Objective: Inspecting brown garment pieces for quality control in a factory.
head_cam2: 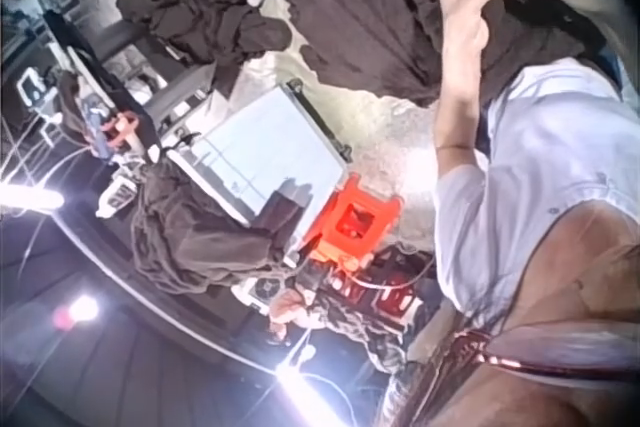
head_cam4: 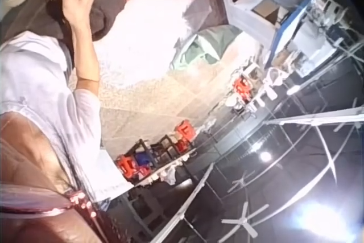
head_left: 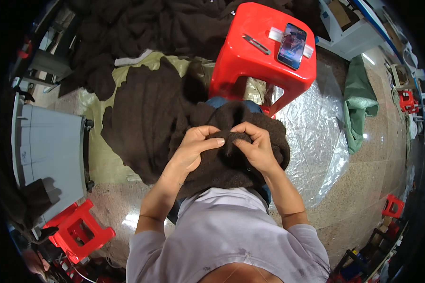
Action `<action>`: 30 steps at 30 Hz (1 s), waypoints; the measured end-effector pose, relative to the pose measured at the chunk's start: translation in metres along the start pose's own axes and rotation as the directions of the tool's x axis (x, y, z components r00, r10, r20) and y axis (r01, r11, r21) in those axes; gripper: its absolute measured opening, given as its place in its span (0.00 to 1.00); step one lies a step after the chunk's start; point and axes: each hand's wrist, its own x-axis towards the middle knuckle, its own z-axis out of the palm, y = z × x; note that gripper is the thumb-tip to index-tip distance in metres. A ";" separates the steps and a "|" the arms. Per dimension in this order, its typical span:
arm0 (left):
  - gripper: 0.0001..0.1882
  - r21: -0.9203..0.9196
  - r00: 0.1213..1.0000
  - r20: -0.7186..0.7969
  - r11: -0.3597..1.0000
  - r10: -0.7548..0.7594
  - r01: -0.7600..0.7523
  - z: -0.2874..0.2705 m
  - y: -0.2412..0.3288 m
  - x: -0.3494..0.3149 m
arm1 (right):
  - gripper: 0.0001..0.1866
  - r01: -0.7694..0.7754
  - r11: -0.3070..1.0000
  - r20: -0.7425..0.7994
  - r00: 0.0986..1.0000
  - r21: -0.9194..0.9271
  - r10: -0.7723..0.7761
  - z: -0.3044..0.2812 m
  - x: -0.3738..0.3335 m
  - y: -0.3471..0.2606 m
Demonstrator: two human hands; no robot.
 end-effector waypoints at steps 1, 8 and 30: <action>0.08 -0.017 1.000 -0.001 1.000 0.002 -0.002 0.000 -0.001 0.001 | 0.07 -0.016 0.998 0.022 1.000 0.058 0.015 0.000 0.000 0.001; 0.09 0.175 0.992 -0.126 0.985 0.015 0.007 0.003 0.000 0.004 | 0.08 0.067 0.997 0.036 0.997 -0.040 -0.066 -0.003 0.001 0.004; 0.08 0.340 0.819 -0.273 0.847 0.505 -0.409 0.021 -0.036 0.025 | 0.10 0.298 0.863 0.014 0.947 -0.407 -0.321 -0.001 0.010 -0.002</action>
